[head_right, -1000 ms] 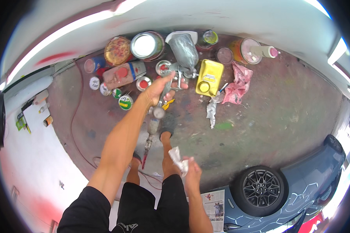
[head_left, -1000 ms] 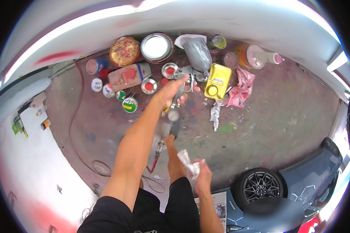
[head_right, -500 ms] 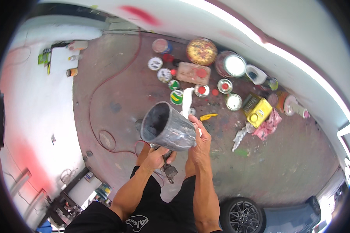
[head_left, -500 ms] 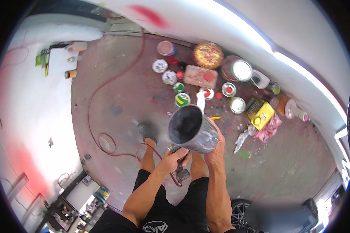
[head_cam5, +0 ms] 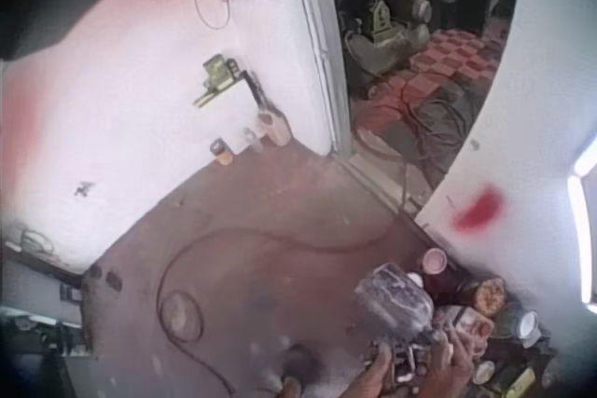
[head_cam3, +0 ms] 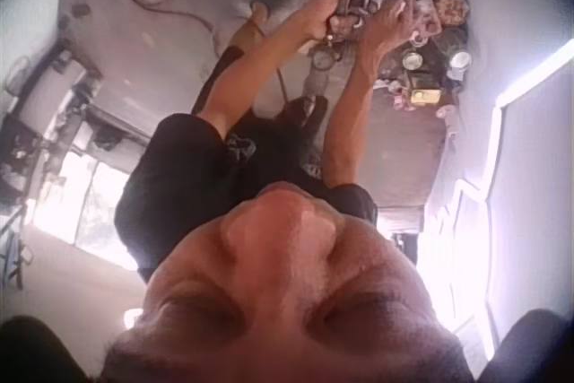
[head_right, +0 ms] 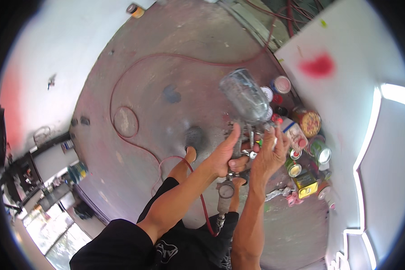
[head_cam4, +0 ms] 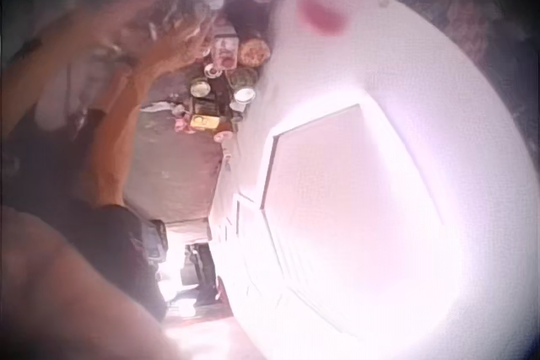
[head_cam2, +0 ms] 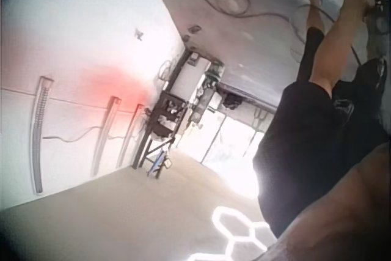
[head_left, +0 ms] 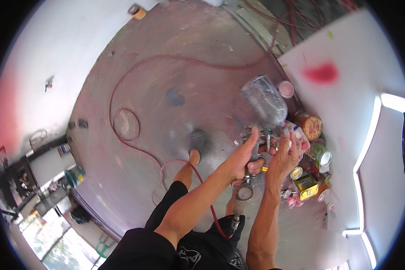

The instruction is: The person pours thinner into a spray gun, retrieves a cloth, and wipes the spray gun and surrounding area. They then disassemble the spray gun, clean its parts with the cloth, and reassemble it.

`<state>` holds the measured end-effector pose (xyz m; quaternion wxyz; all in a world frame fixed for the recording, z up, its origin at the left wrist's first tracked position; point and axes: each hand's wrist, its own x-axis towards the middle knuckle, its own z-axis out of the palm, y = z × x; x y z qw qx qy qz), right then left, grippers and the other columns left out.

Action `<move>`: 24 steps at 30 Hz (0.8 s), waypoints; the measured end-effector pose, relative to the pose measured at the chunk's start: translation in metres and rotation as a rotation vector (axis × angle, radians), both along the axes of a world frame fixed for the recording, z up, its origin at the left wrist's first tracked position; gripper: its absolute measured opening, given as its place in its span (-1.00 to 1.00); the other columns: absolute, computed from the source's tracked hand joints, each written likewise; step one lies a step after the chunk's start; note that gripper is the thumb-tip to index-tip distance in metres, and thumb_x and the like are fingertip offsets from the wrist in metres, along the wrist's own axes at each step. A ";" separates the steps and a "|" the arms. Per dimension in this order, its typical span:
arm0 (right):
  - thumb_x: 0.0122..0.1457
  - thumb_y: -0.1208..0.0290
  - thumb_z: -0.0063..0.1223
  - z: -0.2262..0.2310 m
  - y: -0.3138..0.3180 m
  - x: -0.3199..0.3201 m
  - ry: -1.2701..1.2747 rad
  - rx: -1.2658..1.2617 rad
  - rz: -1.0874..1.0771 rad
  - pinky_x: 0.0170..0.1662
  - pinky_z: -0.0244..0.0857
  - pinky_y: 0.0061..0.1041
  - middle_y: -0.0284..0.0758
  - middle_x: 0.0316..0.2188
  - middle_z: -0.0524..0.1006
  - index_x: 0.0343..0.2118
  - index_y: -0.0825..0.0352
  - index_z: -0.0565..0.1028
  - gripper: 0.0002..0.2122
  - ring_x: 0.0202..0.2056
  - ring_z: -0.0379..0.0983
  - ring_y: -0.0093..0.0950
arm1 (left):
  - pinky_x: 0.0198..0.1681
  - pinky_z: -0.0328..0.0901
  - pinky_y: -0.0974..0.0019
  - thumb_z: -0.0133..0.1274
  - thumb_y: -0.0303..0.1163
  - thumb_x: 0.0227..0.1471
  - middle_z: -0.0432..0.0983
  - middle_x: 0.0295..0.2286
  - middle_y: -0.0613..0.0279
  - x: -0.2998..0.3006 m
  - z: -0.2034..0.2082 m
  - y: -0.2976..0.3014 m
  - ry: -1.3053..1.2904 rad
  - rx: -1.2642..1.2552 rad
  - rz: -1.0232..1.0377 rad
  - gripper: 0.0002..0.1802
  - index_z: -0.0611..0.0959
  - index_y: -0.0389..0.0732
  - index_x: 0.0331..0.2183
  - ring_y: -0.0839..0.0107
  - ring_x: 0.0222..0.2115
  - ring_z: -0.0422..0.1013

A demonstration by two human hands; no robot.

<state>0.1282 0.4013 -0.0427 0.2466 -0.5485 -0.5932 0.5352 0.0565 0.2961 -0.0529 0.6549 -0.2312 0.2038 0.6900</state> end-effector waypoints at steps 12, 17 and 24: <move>0.45 0.30 0.27 0.055 -0.038 -0.160 -0.340 0.350 0.343 0.08 0.42 -0.38 -0.27 0.04 0.54 0.24 0.43 0.61 -0.59 0.01 0.52 -0.42 | -0.79 -0.02 0.55 -0.14 0.49 0.33 0.51 -0.45 0.49 -0.125 -0.001 -0.038 -0.271 0.308 0.286 -0.24 0.59 -0.09 -0.15 0.79 -0.82 0.10; 0.42 0.31 0.30 0.057 -0.042 -0.194 -0.332 0.380 0.367 0.08 0.43 -0.39 -0.27 0.04 0.56 0.23 0.43 0.62 -0.59 0.01 0.53 -0.45 | -0.80 -0.01 0.55 -0.16 0.48 0.34 0.52 -0.45 0.46 -0.150 -0.013 -0.038 -0.350 0.455 0.359 -0.22 0.61 -0.10 -0.10 0.78 -0.82 0.11; 0.45 0.26 0.27 0.046 -0.026 -0.205 -0.311 0.149 0.363 0.12 0.39 -0.45 -0.26 0.03 0.59 0.17 0.47 0.62 -0.60 0.04 0.52 -0.50 | -0.77 0.03 0.53 -0.16 0.52 0.32 0.71 -0.28 0.33 -0.168 -0.029 -0.061 -0.262 0.304 0.274 -0.15 0.64 -0.11 0.02 0.72 -0.81 0.16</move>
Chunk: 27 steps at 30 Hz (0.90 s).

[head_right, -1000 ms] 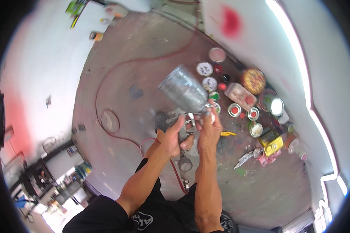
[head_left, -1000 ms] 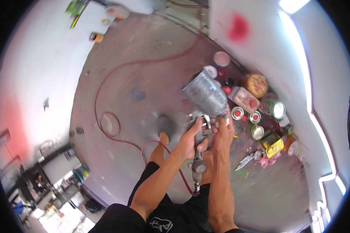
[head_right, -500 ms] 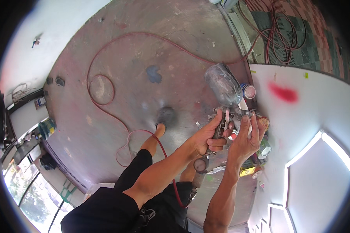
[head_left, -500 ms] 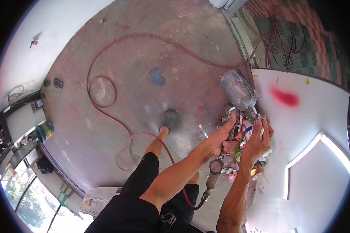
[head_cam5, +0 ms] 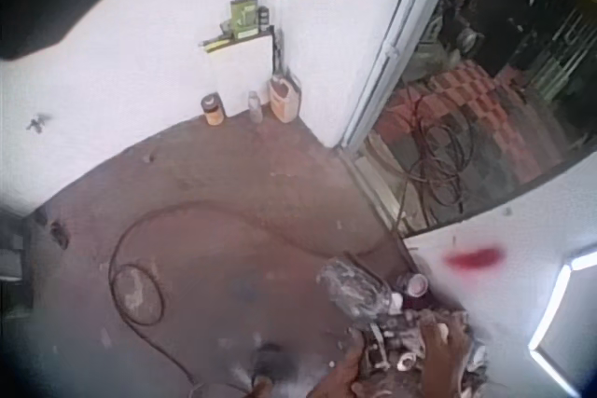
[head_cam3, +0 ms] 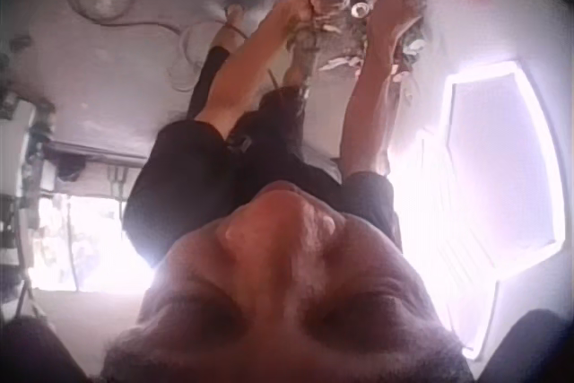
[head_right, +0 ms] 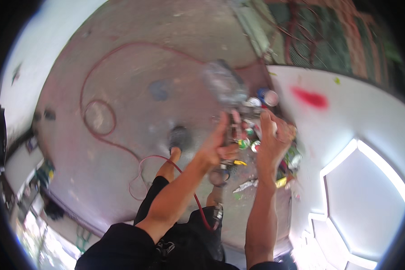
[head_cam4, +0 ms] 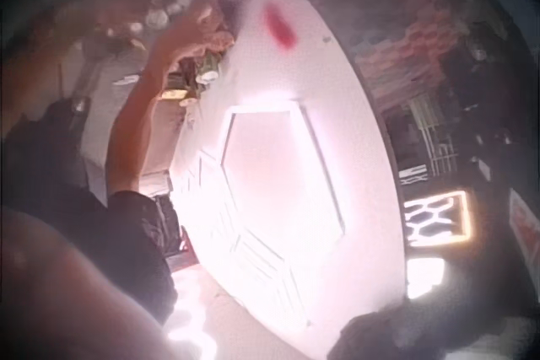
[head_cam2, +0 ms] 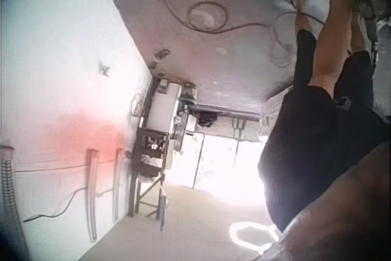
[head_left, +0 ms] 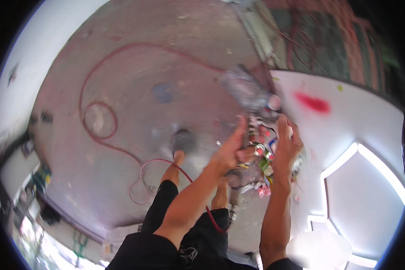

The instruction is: The person pours thinner into a spray gun, retrieves a cloth, and wipes the spray gun and surrounding area. They then disassemble the spray gun, clean its parts with the cloth, and reassemble it.

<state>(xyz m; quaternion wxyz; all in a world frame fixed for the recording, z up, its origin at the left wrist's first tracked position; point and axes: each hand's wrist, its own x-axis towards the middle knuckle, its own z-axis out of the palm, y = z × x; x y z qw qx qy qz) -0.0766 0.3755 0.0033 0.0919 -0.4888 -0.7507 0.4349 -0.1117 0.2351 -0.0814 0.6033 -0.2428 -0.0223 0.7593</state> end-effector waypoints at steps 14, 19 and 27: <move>0.41 0.53 0.13 -0.007 -0.024 -0.001 0.201 -0.375 0.089 -0.24 0.48 -0.55 -0.23 -0.27 0.68 0.38 0.32 0.40 -0.52 -0.24 0.67 -0.58 | -0.75 0.00 0.53 -0.18 0.44 0.40 0.72 -0.11 0.21 -0.033 0.000 -0.035 0.183 -0.185 -0.133 -0.15 0.60 -0.14 0.20 0.68 -0.79 0.16; 0.40 0.40 0.26 -0.048 -0.040 0.022 0.260 -0.332 -0.162 -0.33 0.46 -0.56 -0.34 -0.35 0.68 0.10 0.39 0.58 -0.72 -0.35 0.63 -0.62 | -0.65 0.05 0.51 -0.14 0.30 0.47 0.66 -0.03 0.24 -0.036 0.009 -0.038 0.544 -0.542 -0.179 -0.29 0.56 -0.14 0.19 0.68 -0.72 0.18; 0.43 0.37 0.11 -0.004 -0.005 0.117 0.766 -0.698 -0.624 -0.17 0.40 -0.56 -0.43 -0.09 0.59 0.33 0.28 0.43 -0.56 -0.20 0.49 -0.63 | -0.56 0.23 0.41 0.10 -0.26 0.48 0.60 -0.11 0.23 -0.046 -0.020 -0.053 1.254 -0.923 -0.089 -0.66 0.52 -0.23 0.13 0.64 -0.61 0.31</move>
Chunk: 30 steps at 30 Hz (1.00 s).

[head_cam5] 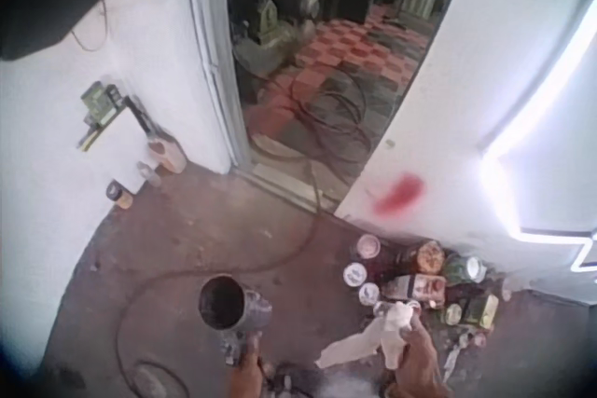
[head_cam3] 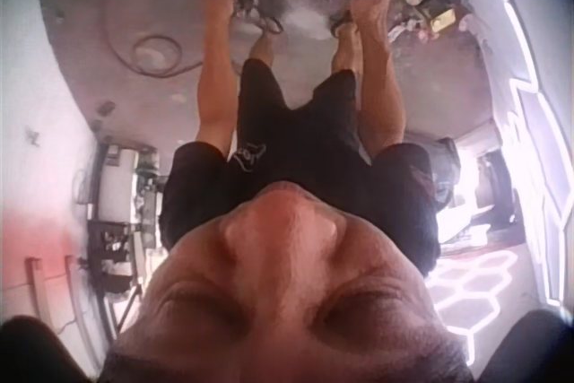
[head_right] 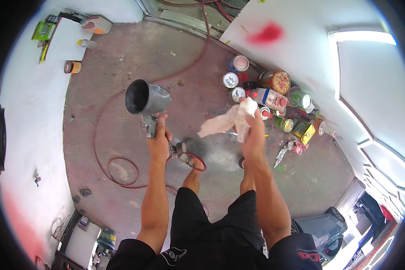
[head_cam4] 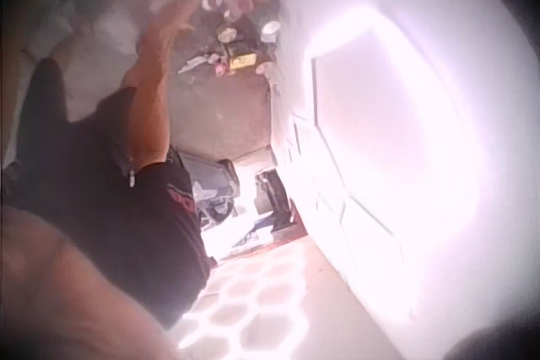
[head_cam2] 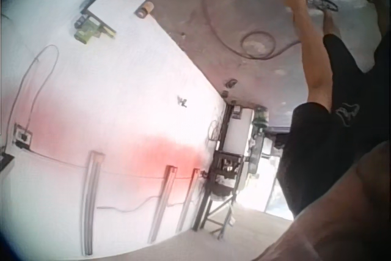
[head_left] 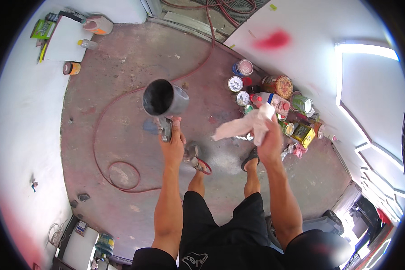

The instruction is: The person pours thinner into a spray gun, retrieves a cloth, and wipes the spray gun and surrounding area. They then disassemble the spray gun, clean its parts with the cloth, and reassemble it.

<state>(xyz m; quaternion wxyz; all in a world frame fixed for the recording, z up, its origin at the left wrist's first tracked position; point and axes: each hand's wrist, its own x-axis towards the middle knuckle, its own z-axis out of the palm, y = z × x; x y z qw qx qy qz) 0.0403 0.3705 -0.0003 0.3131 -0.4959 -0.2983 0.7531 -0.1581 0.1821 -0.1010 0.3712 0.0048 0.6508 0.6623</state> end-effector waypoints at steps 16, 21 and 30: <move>0.10 0.54 0.24 0.092 -0.046 0.025 -0.689 1.229 0.875 0.03 0.58 -0.23 -0.07 0.03 0.58 -0.15 0.47 0.63 -0.76 0.02 0.61 -0.15 | -0.16 0.53 0.02 0.18 -0.61 0.07 0.63 -0.10 -0.11 0.034 0.059 -0.027 0.786 -0.112 -0.699 -0.38 0.55 -0.27 0.21 -0.21 -0.21 0.63; 0.03 0.58 0.23 0.066 -0.053 0.080 -0.685 0.998 1.189 -0.13 0.53 -0.15 0.01 0.02 0.60 -0.40 0.47 0.65 -0.91 0.02 0.61 -0.11 | -0.16 0.51 0.11 0.17 -0.63 0.11 0.66 -0.13 -0.18 0.056 0.064 -0.025 0.902 -0.083 -0.883 -0.39 0.55 -0.37 0.22 -0.11 -0.21 0.65; 0.12 0.51 0.05 -0.012 -0.072 0.175 -0.489 0.389 1.216 -0.13 0.52 -0.04 0.17 -0.37 0.65 -0.43 0.58 0.61 -0.80 -0.22 0.66 0.14 | -0.26 0.50 0.06 0.25 -0.61 -0.07 0.67 -0.10 -0.08 0.115 0.036 -0.005 1.077 0.011 -1.131 -0.35 0.59 -0.26 0.13 -0.08 -0.25 0.66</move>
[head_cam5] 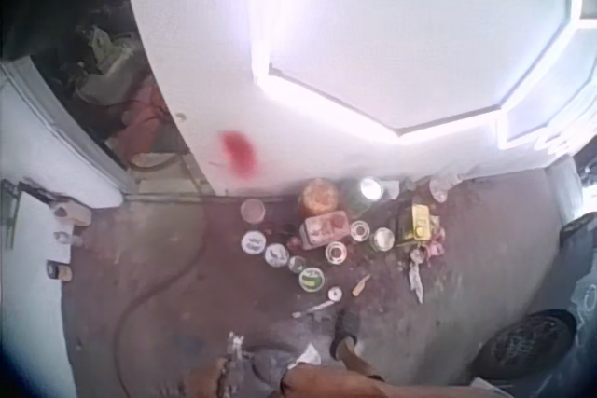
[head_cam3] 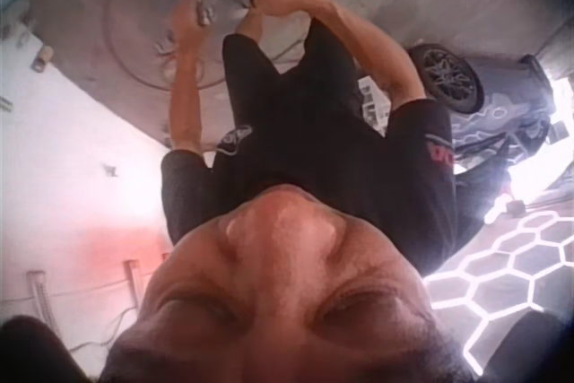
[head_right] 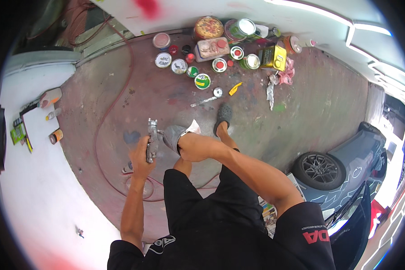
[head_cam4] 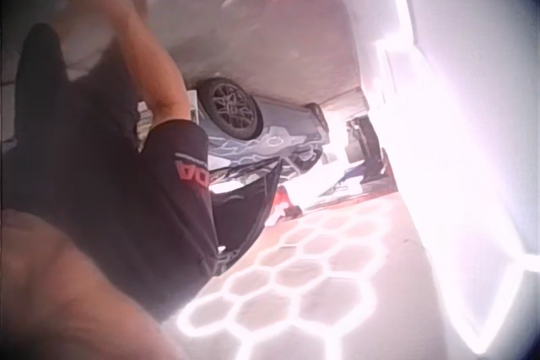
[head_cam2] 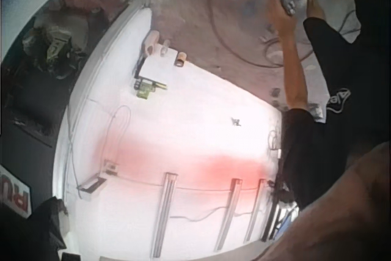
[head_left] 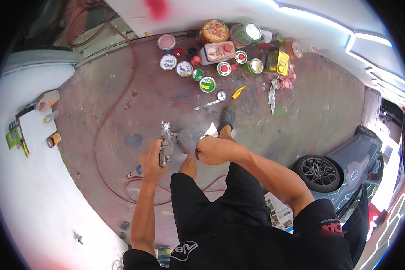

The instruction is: The person pours thinner into a spray gun, retrieves a cloth, and wipes the spray gun and surrounding area. They then disassemble the spray gun, clean its parts with the cloth, and reassemble it.

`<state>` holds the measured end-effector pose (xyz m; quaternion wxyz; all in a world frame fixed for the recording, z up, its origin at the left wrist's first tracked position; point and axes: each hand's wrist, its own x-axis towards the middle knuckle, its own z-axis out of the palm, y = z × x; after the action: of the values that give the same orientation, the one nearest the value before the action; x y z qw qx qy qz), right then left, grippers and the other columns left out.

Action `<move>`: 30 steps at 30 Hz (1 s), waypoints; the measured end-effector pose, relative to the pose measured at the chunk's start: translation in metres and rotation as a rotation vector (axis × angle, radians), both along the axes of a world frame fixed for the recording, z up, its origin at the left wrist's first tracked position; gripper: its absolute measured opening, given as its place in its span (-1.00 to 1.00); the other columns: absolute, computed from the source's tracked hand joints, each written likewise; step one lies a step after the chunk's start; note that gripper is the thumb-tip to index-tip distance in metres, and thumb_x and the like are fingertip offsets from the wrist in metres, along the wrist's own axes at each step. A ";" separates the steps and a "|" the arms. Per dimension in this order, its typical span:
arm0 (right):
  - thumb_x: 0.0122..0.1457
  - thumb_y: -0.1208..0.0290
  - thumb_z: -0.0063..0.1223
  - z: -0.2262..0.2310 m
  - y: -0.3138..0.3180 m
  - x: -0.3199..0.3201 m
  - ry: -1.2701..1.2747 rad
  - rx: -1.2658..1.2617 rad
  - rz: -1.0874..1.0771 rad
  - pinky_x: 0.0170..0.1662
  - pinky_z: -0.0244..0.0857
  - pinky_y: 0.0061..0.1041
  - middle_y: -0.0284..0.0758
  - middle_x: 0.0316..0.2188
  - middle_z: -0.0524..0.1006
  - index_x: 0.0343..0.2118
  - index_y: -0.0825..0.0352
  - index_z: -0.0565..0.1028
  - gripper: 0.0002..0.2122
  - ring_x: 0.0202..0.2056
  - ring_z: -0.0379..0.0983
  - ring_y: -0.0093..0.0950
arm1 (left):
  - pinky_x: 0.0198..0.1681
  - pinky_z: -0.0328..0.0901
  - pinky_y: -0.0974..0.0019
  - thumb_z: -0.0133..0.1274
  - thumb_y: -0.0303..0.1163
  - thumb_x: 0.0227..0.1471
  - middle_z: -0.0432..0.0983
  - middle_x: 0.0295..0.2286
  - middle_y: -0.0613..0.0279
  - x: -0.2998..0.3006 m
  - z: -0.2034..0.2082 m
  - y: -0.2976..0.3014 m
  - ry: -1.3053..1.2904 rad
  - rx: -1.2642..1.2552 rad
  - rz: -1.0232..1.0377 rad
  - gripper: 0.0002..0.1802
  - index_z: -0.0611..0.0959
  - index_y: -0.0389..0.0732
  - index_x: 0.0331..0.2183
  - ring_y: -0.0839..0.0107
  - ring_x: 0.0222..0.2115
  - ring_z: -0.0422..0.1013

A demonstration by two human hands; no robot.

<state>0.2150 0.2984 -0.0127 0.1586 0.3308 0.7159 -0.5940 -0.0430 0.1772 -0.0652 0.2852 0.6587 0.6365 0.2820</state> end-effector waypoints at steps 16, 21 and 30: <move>0.24 0.41 -0.01 -0.166 -0.021 0.129 -0.039 -0.132 -0.191 0.03 0.44 -0.02 0.16 -0.20 0.68 -0.14 0.52 0.64 -0.71 -0.08 0.64 0.11 | -0.22 0.50 -0.10 0.27 -0.46 -0.04 0.66 -0.03 0.06 0.112 -0.155 0.033 0.049 -0.214 -0.238 -0.28 0.53 -0.10 0.21 -0.11 -0.15 0.63; 0.25 0.35 0.06 -0.193 0.012 0.174 -0.031 -0.166 -0.350 0.01 0.47 -0.07 0.08 -0.15 0.69 0.00 0.45 0.64 -0.65 -0.09 0.67 -0.04 | -0.02 0.47 -0.11 0.15 -0.60 0.04 0.61 0.04 -0.08 0.091 -0.278 0.044 0.166 -0.412 -0.177 -0.28 0.49 -0.11 0.26 -0.24 0.00 0.55; 0.23 0.21 0.02 -0.325 0.027 0.361 0.400 -0.412 -1.297 0.18 0.33 -0.28 -0.21 -0.04 0.71 0.00 0.45 0.65 -0.56 0.01 0.60 -0.33 | 0.25 0.34 -0.04 0.21 -0.20 0.35 0.50 0.20 -0.22 0.073 -0.474 0.083 0.153 -0.531 -0.186 -0.37 0.44 -0.23 0.31 -0.22 0.16 0.47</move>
<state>0.5756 0.3258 -0.3373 -0.3024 0.5383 0.2630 -0.7414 0.0297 0.2602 -0.5395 0.4236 0.6360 0.6444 0.0279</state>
